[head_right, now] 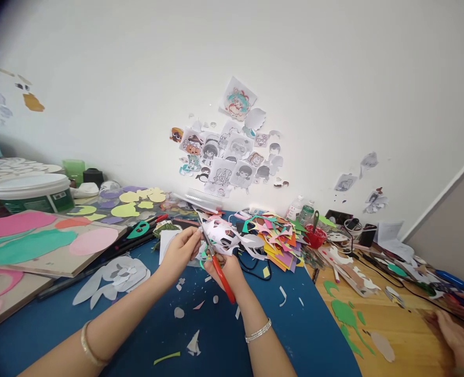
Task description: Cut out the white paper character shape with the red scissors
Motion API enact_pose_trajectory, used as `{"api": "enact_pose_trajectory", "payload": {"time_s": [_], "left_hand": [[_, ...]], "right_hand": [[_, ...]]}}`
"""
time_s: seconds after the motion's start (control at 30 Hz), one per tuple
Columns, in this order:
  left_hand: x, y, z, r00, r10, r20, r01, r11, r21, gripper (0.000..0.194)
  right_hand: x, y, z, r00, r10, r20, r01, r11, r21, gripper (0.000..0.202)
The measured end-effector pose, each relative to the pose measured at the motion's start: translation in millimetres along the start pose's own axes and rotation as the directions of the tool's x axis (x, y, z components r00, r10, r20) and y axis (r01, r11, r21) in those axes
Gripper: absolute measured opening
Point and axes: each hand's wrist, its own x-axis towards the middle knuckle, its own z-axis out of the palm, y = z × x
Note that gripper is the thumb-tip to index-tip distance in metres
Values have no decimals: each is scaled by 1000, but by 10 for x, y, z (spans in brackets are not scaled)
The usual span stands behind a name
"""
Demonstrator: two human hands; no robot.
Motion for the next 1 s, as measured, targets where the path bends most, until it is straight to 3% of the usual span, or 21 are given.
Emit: {"api": "enact_pose_trajectory", "payload": {"time_s": [0.3,0.53,0.8,1.0], "left_hand": [[63,48,-144,994,72,86,-89,973,215,29],[73,50,-145,989,82,123,-102,981,167,29],[59,166,-198,981,17,192,-41,992,120,31],[54,205,-212,983,-21,183,-4,991,137,27]], "right_hand": [[-14,-23,-49,998,-37,58,38,999,-32,56],[-19,4,-22,999,-31,33,30,999,21,58],[-7,10,-51,999,-14,35,15,1000,-25,55],[-6,31,-67,999,3,44,-2,999,-32,53]]}}
